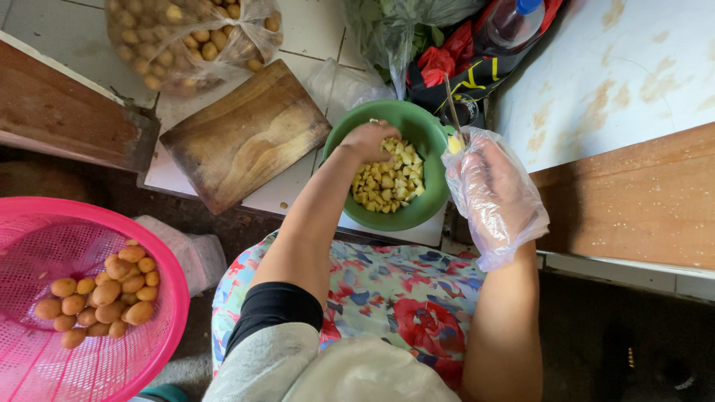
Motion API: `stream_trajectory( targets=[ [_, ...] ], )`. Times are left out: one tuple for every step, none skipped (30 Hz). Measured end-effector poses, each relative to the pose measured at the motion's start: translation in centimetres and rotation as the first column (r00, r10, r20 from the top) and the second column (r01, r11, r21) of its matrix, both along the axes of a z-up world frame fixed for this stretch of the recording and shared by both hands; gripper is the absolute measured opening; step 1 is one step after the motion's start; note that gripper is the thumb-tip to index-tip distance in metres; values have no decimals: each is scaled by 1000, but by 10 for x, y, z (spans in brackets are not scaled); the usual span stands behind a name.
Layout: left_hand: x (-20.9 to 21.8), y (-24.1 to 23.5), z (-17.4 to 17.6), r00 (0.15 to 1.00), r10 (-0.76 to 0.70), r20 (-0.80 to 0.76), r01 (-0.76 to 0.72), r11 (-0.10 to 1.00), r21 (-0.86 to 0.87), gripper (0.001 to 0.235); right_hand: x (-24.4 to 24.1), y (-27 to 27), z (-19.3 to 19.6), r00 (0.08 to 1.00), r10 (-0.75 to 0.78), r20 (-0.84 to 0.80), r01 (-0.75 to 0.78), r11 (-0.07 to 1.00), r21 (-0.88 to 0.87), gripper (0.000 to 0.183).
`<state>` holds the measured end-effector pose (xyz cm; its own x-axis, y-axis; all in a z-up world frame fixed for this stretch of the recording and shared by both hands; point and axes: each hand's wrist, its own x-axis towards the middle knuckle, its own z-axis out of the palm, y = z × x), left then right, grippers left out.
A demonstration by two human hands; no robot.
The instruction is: The person sits on the floor and cuts small round vegetables into pieces using a knife on a wooden cutting board. The cut pieces are placed into a green bowl. The person wears a plastic glove on the right hand while handling the knife.
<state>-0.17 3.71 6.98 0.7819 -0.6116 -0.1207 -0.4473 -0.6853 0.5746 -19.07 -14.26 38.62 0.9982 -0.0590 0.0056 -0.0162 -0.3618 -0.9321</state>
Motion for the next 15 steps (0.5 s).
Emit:
stream_trajectory(
  targets=[
    [-8, -4, -1, 998, -55, -26, 56, 997, 54, 57, -1, 1, 0, 999, -17, -29, 16, 1000, -5, 25],
    [-16, -9, -5, 993, -108, -56, 114, 988, 105, 57, -2, 2, 2, 998, -33, -59, 33, 999, -13, 24],
    [-26, -16, -10, 978, -186, -99, 203, 956, 211, 57, -3, 3, 3, 999, -33, -43, 31, 999, -43, 24],
    [-35, -23, -18, 955, -256, -152, 292, 905, 311, 58, -4, 4, 4, 999, -33, -29, 31, 997, -74, 24],
    [-43, -28, -27, 957, -268, -109, 288, 912, 292, 54, -4, 5, 5, 999, -33, -14, 31, 994, -104, 25],
    [-50, -32, -36, 958, -279, -67, 286, 919, 273, 51, -5, 5, 6, 1000, -25, 12, 27, 987, -156, 25],
    [-53, -35, -44, 957, -287, -24, 284, 925, 253, 48, -6, 6, 7, 999, -17, 37, 24, 978, -207, 24],
    [-51, -35, -50, 968, -250, -34, 251, 937, 245, 45, -7, 6, 7, 998, -7, 63, 23, 966, -257, 24],
    [-47, -35, -55, 976, -213, -44, 217, 947, 238, 42, -7, 7, 8, 999, -24, 31, 29, 980, -194, 25],
    [-43, -33, -58, 984, -172, -55, 180, 956, 231, 39, -6, 7, 8, 999, -35, -4, 34, 991, -131, 25],
    [-38, -29, -59, 992, -111, -54, 119, 975, 187, 44, -6, 7, 8, 998, -44, -39, 41, 997, -67, 25],
    [-28, -24, -58, 997, -50, -51, 57, 988, 143, 51, -5, 6, 9, 998, -35, -48, 32, 998, -54, 25],
    [-19, -19, -55, 999, 11, -51, -6, 995, 98, 60, -4, 6, 10, 998, -26, -57, 24, 999, -42, 25],
    [-14, -15, -53, 999, 46, -8, -46, 999, 21, 54, -4, 5, 10, 997, -18, -70, 15, 999, -31, 25],
    [-8, -11, -50, 996, 85, 33, -83, 995, -58, 50, -4, 5, 10, 997, -24, -78, 22, 999, -33, 25]
  ],
)
